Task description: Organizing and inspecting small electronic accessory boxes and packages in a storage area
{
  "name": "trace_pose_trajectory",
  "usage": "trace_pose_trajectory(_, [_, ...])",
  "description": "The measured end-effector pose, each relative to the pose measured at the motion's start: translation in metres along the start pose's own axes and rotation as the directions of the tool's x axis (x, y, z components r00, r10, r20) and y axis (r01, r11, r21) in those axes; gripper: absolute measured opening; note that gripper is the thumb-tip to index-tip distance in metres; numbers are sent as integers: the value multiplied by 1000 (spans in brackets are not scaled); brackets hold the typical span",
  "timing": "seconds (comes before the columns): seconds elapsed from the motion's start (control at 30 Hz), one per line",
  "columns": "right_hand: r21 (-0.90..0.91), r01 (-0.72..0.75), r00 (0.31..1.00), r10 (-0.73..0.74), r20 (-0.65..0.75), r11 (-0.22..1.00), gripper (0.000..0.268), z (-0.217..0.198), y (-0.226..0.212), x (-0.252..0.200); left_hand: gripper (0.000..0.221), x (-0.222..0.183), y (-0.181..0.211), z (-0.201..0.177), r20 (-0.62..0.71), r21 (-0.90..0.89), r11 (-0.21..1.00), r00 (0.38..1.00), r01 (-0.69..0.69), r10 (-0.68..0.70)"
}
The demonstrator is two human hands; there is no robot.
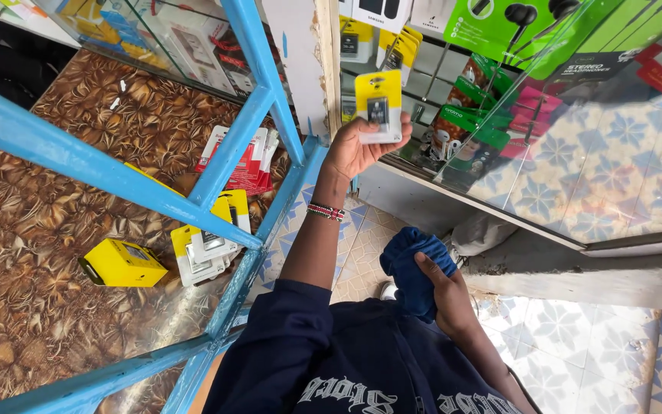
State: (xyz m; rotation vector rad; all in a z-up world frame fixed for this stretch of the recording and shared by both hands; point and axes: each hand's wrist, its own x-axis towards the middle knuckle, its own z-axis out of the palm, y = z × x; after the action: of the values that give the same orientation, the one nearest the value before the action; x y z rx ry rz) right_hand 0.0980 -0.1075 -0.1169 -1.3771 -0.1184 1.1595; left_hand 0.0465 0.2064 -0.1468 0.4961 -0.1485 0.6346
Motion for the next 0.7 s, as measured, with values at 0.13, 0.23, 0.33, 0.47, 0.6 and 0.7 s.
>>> trace_pose_trajectory(0.13, [-27,3,1000,-2,22,1000,29,-7,-1,4,47,-15,6,12,48,95,995,999,-21,17])
trace_pose_trajectory(0.23, [-9,4,1000,-4,19,1000,31,-10,0,13,51,-36,19,41,60,252,968,998,1,-17])
trace_pose_trajectory(0.33, [1,47,997,-47,67,999,35,-18,3,19,46,-69,16,74,43,374,926,999,-45,31])
trace_pose_trajectory(0.47, [-88,391,858,-328,394,916,36,-29,13,57,58,-92,-31,115,-122,798,598,992,77,36])
trace_pose_trajectory(0.6, [-103,712,540,-447,713,695,24,-19,18,79,51,-135,-82,117,-265,728,674,958,123,111])
trace_pose_trajectory(0.7, [-19,785,377,-453,808,619,7,-29,80,91,67,-162,-140,-70,-502,236,939,859,250,-102])
